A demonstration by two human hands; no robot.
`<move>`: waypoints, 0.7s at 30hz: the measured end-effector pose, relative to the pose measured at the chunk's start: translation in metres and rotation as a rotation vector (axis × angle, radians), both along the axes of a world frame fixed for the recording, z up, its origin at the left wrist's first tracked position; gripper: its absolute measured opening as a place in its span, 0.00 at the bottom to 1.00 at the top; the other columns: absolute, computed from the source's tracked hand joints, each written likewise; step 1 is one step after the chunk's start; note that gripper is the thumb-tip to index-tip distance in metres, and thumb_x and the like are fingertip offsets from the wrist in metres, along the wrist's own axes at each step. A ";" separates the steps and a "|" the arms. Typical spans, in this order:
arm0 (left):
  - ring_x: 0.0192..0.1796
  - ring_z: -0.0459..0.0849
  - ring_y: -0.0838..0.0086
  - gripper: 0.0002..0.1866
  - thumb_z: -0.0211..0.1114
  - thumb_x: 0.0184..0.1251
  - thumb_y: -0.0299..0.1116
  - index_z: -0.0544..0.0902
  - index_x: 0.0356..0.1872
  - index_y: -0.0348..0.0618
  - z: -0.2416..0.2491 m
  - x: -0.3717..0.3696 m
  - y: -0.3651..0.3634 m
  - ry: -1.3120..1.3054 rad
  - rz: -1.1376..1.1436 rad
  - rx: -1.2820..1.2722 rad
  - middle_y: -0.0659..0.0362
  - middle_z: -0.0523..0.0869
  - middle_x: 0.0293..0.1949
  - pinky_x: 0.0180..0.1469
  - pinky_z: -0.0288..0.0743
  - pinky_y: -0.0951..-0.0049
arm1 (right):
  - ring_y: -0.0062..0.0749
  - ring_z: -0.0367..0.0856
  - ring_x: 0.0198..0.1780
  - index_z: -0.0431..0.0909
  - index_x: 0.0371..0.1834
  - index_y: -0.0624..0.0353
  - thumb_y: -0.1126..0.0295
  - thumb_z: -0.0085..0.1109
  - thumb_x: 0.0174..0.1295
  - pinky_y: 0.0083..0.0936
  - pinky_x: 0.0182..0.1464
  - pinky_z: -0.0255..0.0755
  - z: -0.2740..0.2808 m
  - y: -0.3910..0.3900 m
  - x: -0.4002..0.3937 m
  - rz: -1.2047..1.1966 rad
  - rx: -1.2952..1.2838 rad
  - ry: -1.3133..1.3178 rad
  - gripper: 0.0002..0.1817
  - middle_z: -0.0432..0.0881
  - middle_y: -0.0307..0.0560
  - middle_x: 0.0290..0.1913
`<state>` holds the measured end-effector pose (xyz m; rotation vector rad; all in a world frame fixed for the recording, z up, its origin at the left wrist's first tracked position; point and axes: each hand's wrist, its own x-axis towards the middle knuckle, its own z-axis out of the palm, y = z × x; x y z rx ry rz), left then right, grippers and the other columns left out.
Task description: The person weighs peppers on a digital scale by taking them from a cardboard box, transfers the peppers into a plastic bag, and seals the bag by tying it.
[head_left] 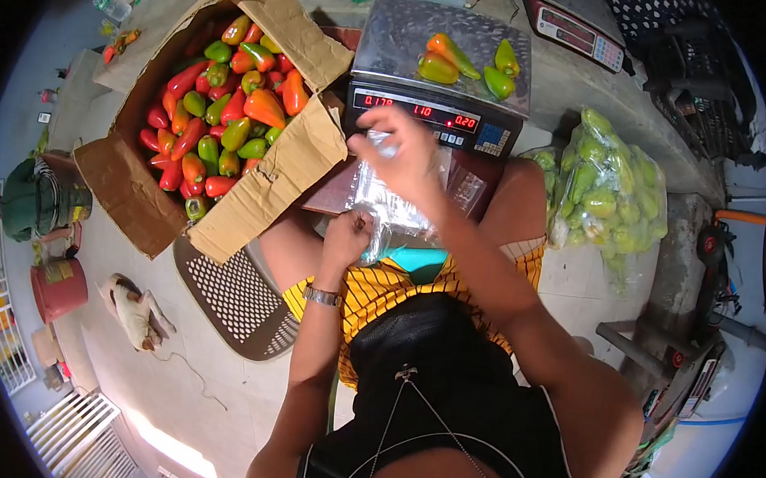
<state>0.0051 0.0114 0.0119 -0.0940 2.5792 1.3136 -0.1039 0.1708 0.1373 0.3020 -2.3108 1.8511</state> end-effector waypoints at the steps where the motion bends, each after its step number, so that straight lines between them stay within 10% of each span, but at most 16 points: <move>1: 0.36 0.91 0.49 0.10 0.70 0.66 0.33 0.88 0.40 0.34 0.003 0.000 0.001 -0.009 0.003 0.011 0.40 0.89 0.33 0.42 0.82 0.56 | 0.44 0.86 0.54 0.83 0.50 0.56 0.68 0.81 0.52 0.39 0.58 0.79 -0.009 0.022 -0.022 -0.075 0.251 0.280 0.22 0.87 0.50 0.51; 4: 0.36 0.91 0.52 0.10 0.70 0.67 0.32 0.87 0.39 0.33 0.008 0.000 0.002 0.002 0.005 0.013 0.40 0.89 0.33 0.41 0.82 0.58 | 0.58 0.71 0.72 0.85 0.62 0.43 0.56 0.85 0.45 0.52 0.71 0.70 -0.005 0.083 -0.081 -0.162 0.661 0.461 0.36 0.74 0.56 0.70; 13: 0.37 0.86 0.44 0.11 0.70 0.69 0.31 0.84 0.36 0.30 0.080 0.010 0.020 0.255 0.058 -0.147 0.42 0.85 0.33 0.42 0.79 0.51 | 0.58 0.73 0.73 0.85 0.63 0.42 0.58 0.86 0.45 0.43 0.76 0.69 -0.003 0.128 -0.160 0.182 1.017 0.134 0.36 0.71 0.54 0.75; 19: 0.45 0.85 0.42 0.10 0.69 0.68 0.27 0.81 0.40 0.29 0.126 -0.001 0.030 0.394 0.108 -0.201 0.40 0.80 0.49 0.44 0.79 0.49 | 0.53 0.80 0.64 0.86 0.57 0.49 0.62 0.82 0.48 0.35 0.68 0.74 0.004 0.125 -0.126 0.034 0.601 0.187 0.29 0.81 0.52 0.64; 21: 0.45 0.85 0.40 0.09 0.69 0.66 0.25 0.81 0.42 0.29 0.126 -0.007 0.036 0.436 0.107 -0.257 0.38 0.77 0.53 0.44 0.81 0.48 | 0.44 0.82 0.61 0.85 0.57 0.52 0.63 0.80 0.49 0.36 0.67 0.74 0.031 0.119 -0.079 0.149 0.164 -0.148 0.29 0.83 0.49 0.60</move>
